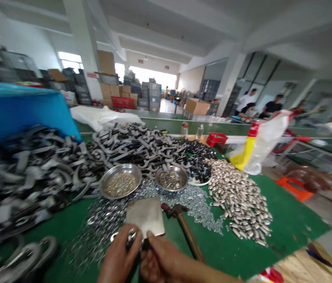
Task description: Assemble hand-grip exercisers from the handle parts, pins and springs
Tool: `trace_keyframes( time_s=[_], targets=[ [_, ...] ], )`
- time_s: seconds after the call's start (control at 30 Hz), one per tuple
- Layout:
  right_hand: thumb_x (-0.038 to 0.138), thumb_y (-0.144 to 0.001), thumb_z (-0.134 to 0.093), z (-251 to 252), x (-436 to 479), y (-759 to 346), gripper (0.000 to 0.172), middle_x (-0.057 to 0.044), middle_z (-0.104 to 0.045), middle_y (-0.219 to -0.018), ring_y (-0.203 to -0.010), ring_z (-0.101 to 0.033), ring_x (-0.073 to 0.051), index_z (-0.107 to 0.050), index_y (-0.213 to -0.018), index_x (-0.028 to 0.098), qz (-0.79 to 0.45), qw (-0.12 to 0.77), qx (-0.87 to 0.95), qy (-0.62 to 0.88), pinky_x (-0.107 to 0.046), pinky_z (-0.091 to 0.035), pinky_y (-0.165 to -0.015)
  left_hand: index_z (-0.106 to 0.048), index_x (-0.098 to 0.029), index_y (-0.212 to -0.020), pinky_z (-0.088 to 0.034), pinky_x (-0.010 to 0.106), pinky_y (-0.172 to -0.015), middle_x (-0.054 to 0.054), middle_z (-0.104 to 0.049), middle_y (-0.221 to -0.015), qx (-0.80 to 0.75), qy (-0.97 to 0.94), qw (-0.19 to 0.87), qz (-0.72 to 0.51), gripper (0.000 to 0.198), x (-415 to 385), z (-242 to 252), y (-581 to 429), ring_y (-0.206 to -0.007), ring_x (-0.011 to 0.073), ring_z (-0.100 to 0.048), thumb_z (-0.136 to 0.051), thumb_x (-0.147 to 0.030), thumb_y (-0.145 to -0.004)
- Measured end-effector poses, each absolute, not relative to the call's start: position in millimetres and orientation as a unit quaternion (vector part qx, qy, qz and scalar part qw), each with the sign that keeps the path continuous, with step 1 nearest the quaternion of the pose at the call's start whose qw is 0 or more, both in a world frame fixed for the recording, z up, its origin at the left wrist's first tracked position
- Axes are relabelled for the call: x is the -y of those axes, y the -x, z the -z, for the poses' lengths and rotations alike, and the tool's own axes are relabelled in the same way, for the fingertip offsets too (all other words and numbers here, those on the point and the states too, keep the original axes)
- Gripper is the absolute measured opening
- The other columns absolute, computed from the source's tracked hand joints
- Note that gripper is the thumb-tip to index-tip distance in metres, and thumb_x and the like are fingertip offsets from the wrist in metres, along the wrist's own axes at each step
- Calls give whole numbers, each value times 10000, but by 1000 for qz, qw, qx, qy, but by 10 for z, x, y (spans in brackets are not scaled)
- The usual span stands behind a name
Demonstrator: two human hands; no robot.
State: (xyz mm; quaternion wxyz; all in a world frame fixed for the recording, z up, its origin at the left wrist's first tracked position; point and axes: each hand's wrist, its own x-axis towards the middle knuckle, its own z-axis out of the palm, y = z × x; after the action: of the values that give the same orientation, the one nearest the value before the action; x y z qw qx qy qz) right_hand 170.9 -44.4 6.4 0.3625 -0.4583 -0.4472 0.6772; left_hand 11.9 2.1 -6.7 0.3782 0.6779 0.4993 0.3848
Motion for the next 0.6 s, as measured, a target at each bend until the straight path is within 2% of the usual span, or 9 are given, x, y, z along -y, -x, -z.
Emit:
trace_keyframes(
  time_s=[0.07,0.1,0.2,0.23,0.3,0.4,0.47,0.53,0.6],
  targets=[
    [723,-855,-531,-95,532,-1703,534,35,-588,-618,-487,-472,-83,-552,-836,189,-612,352,507,495,-198,-350,-472,-597,-205,-838,-501,284,-713,35,-665,-743,-495,-667,401,-385,316,46,12,-104,-710,196,-628,-480,-488,-920],
    [699,-833,-590,-94,552,-1710,510,39,-583,-620,-500,-474,-78,-550,-801,192,-586,363,516,508,-190,-350,-481,-590,-199,-857,-489,277,-721,35,-657,-766,-482,-670,407,-391,306,61,-4,-100,-723,184,-616,-450,-455,-948],
    [721,-932,-336,-39,572,-1716,565,89,-451,-422,-310,-296,-68,-526,-765,216,-737,285,441,424,-196,-279,-373,-605,-188,-911,-463,276,-787,41,-652,-850,-438,-703,411,-380,282,65,-7,-88,-794,168,-594,-438,-406,-977],
    [725,-943,-267,-18,578,-1711,600,90,-440,-399,-283,-273,-70,-533,-770,215,-779,247,419,395,-197,-275,-354,-609,-186,-917,-457,276,-796,40,-650,-859,-428,-710,420,-370,279,69,5,-85,-803,165,-588,-448,-405,-978],
    [746,-924,-291,13,584,-1707,625,56,-519,-439,-288,-350,-74,-560,-795,196,-796,198,429,378,-194,-315,-347,-602,-183,-910,-450,270,-772,28,-638,-836,-433,-697,444,-360,281,88,44,-78,-781,158,-575,-464,-419,-976],
    [733,-914,-366,35,542,-1742,597,-9,-656,-609,-382,-506,-98,-569,-927,173,-744,215,471,422,-194,-384,-369,-576,-180,-895,-432,256,-700,4,-602,-783,-472,-644,470,-377,291,110,127,-61,-723,144,-544,-465,-437,-977],
    [702,-935,-356,45,485,-1785,540,5,-645,-646,-392,-503,-98,-533,-957,192,-718,235,470,456,-199,-386,-369,-571,-181,-887,-421,253,-688,-1,-592,-778,-483,-628,475,-382,286,108,168,-49,-718,139,-533,-474,-435,-974],
    [654,-948,-388,55,427,-1828,461,22,-604,-644,-398,-481,-97,-507,-898,212,-665,237,512,490,-210,-382,-383,-571,-182,-883,-418,256,-693,-2,-592,-783,-490,-624,475,-379,275,99,179,-48,-721,139,-531,-489,-430,-968],
    [590,-946,-455,63,382,-1864,385,-13,-622,-725,-522,-561,-139,-521,-881,216,-547,243,615,513,-258,-458,-495,-569,-185,-882,-421,261,-698,-1,-592,-782,-505,-608,481,-379,265,90,160,-64,-724,143,-539,-491,-424,-965]
  ],
)
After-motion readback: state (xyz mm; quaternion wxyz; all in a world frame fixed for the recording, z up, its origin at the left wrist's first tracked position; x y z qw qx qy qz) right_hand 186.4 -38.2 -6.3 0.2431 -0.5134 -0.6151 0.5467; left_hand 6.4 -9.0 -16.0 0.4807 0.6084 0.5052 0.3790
